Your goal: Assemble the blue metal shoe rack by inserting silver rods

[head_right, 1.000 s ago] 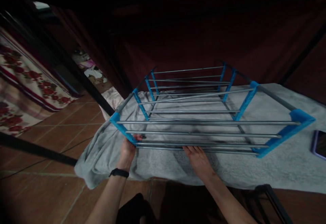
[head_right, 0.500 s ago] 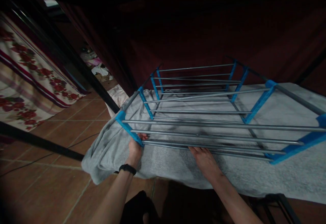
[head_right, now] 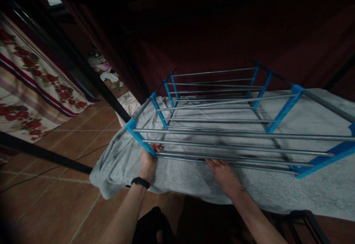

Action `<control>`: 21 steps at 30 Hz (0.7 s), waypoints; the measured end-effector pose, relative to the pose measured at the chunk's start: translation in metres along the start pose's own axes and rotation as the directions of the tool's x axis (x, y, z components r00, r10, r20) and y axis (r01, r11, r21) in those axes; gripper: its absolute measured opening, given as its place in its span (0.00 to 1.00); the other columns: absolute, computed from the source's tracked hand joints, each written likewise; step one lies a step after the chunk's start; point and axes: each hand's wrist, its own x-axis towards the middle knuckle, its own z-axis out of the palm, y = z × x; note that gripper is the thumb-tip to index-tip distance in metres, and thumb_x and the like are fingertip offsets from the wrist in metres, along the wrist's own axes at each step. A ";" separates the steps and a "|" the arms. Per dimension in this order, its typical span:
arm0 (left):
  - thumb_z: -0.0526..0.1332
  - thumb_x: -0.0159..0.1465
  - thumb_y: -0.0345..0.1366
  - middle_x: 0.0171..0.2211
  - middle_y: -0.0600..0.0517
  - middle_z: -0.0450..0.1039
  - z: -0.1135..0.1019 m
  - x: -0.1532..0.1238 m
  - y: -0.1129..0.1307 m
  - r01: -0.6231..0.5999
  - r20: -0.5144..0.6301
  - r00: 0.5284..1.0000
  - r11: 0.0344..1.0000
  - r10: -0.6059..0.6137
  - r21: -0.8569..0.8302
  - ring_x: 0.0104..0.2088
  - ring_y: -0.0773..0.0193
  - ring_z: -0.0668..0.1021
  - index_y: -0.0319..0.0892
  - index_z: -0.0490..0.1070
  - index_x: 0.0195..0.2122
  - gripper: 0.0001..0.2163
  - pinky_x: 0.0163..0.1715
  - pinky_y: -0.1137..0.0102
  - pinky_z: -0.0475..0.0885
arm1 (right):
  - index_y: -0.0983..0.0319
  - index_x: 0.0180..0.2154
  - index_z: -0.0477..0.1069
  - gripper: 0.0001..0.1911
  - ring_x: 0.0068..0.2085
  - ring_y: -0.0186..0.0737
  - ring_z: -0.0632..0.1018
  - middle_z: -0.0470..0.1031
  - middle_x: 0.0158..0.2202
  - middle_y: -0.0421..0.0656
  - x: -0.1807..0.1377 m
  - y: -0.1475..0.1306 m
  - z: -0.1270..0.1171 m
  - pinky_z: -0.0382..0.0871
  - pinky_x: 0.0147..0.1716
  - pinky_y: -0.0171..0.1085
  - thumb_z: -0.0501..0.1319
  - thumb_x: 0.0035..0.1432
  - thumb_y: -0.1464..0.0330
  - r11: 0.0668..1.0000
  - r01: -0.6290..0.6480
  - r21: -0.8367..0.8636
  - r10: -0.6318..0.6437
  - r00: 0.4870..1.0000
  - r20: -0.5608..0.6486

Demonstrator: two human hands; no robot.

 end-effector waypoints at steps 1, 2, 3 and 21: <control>0.49 0.64 0.47 0.17 0.50 0.70 0.000 0.000 0.000 0.003 -0.001 1.000 1.000 -0.003 -0.005 0.23 0.62 0.75 0.41 0.74 0.24 0.21 0.32 0.66 0.71 | 0.58 0.56 0.70 0.28 0.53 0.38 0.76 0.74 0.55 0.44 0.000 0.000 0.000 0.69 0.54 0.41 0.48 0.59 0.81 1.000 -0.004 -0.003 0.004 1.000 -0.003; 0.49 0.64 0.47 0.17 0.50 0.71 0.000 0.000 0.000 0.006 -0.004 1.000 1.000 -0.006 -0.009 0.23 0.62 0.75 0.41 0.74 0.24 0.21 0.32 0.66 0.71 | 0.58 0.56 0.70 0.28 0.53 0.38 0.76 0.74 0.55 0.44 0.001 0.000 0.000 0.68 0.54 0.41 0.48 0.59 0.81 1.000 -0.003 -0.007 0.003 1.000 -0.007; 0.49 0.64 0.47 0.18 0.50 0.72 0.000 0.000 0.000 0.009 -0.007 1.000 1.000 -0.009 -0.013 0.23 0.62 0.74 0.40 0.74 0.24 0.21 0.32 0.66 0.71 | 0.58 0.56 0.70 0.28 0.53 0.38 0.75 0.74 0.55 0.44 0.001 0.000 0.001 0.68 0.54 0.40 0.48 0.59 0.81 1.000 0.000 -0.010 0.000 1.000 -0.012; 0.51 0.63 0.47 0.20 0.49 0.73 0.001 -0.002 0.000 0.026 -0.016 1.000 1.000 -0.026 -0.009 0.23 0.62 0.74 0.41 0.74 0.24 0.20 0.29 0.67 0.70 | 0.60 0.56 0.69 0.29 0.53 0.40 0.74 0.74 0.55 0.44 -0.003 -0.015 0.000 0.66 0.56 0.41 0.50 0.56 0.82 0.995 0.051 -0.089 -0.063 0.988 -0.138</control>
